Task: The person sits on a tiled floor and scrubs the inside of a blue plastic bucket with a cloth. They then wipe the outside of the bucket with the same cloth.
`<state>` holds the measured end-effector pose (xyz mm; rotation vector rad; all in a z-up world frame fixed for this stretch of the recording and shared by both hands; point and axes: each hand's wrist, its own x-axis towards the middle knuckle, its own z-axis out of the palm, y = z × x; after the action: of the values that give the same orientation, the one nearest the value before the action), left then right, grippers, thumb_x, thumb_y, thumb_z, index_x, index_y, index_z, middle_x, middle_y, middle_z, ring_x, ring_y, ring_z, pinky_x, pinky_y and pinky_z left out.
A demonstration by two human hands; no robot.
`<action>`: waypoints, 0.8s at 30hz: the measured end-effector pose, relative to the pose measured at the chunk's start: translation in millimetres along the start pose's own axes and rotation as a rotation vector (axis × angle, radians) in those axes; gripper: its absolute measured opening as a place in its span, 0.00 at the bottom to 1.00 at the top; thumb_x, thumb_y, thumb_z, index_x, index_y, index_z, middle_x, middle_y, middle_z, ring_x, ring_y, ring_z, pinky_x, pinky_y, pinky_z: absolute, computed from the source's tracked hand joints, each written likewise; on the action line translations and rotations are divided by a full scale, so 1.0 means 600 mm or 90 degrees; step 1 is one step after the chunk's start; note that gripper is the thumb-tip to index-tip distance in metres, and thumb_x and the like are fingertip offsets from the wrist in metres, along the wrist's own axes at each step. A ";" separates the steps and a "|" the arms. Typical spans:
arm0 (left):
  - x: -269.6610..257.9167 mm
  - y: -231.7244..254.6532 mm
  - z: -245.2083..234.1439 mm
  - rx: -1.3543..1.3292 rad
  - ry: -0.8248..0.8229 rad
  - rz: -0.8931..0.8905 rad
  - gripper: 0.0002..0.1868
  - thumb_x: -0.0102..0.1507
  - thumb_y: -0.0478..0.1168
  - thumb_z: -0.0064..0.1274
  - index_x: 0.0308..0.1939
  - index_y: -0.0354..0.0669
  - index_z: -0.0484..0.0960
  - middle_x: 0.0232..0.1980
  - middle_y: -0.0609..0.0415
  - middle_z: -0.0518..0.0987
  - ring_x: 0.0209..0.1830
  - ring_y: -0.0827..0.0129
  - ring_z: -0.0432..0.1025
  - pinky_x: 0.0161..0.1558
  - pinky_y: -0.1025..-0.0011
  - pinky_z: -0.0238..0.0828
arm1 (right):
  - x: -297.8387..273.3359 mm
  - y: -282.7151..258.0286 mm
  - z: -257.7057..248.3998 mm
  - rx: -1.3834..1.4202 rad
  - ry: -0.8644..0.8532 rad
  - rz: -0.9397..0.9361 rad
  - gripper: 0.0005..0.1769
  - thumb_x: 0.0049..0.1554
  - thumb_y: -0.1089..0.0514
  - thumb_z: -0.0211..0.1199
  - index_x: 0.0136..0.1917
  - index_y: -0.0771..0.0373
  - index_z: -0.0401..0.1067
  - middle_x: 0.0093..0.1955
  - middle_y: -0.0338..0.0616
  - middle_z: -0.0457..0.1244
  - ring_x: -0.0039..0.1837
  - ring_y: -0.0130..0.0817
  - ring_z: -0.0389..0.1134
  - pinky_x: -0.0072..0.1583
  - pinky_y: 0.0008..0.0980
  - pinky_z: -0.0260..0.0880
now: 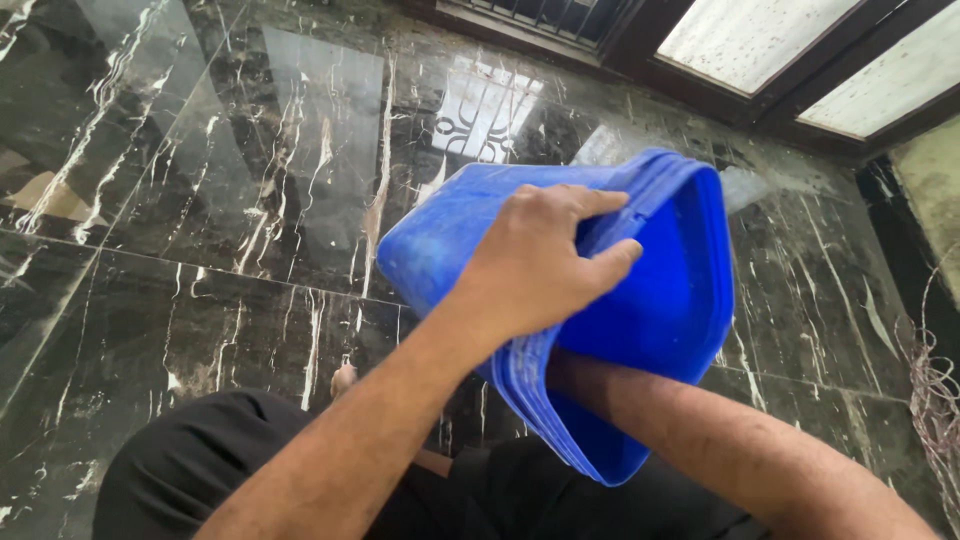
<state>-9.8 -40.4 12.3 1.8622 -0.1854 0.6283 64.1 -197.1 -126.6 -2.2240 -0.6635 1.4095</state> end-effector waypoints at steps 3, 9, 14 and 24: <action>-0.005 0.000 -0.011 0.003 0.010 -0.015 0.27 0.56 0.51 0.61 0.55 0.38 0.86 0.55 0.42 0.84 0.59 0.53 0.78 0.64 0.63 0.70 | -0.001 -0.042 -0.004 0.121 0.073 -0.050 0.20 0.57 0.62 0.66 0.61 0.75 0.72 0.55 0.69 0.65 0.51 0.56 0.62 0.53 0.52 0.56; 0.000 0.007 -0.008 0.043 0.021 0.007 0.27 0.56 0.50 0.62 0.54 0.37 0.87 0.55 0.41 0.85 0.56 0.50 0.78 0.63 0.61 0.70 | 0.015 -0.071 -0.013 0.272 0.151 -0.092 0.20 0.57 0.63 0.66 0.60 0.75 0.72 0.54 0.71 0.65 0.50 0.58 0.62 0.51 0.53 0.55; 0.010 -0.005 -0.032 0.014 0.022 -0.044 0.28 0.57 0.51 0.61 0.55 0.37 0.85 0.57 0.42 0.83 0.58 0.56 0.79 0.62 0.65 0.73 | 0.003 -0.052 0.012 0.260 0.103 0.021 0.19 0.57 0.63 0.66 0.60 0.76 0.72 0.53 0.72 0.66 0.49 0.59 0.61 0.51 0.54 0.54; 0.002 -0.009 -0.020 0.026 0.087 -0.032 0.28 0.56 0.50 0.63 0.55 0.34 0.85 0.57 0.40 0.83 0.59 0.53 0.78 0.62 0.63 0.71 | -0.129 -0.066 -0.073 -0.288 0.153 -0.518 0.23 0.48 0.61 0.63 0.58 0.65 0.74 0.58 0.50 0.69 0.61 0.43 0.68 0.64 0.37 0.67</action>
<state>-10.6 -27.2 11.8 1.8498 -0.0363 0.7271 69.0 -215.8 -31.3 -1.9729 -1.6724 0.6097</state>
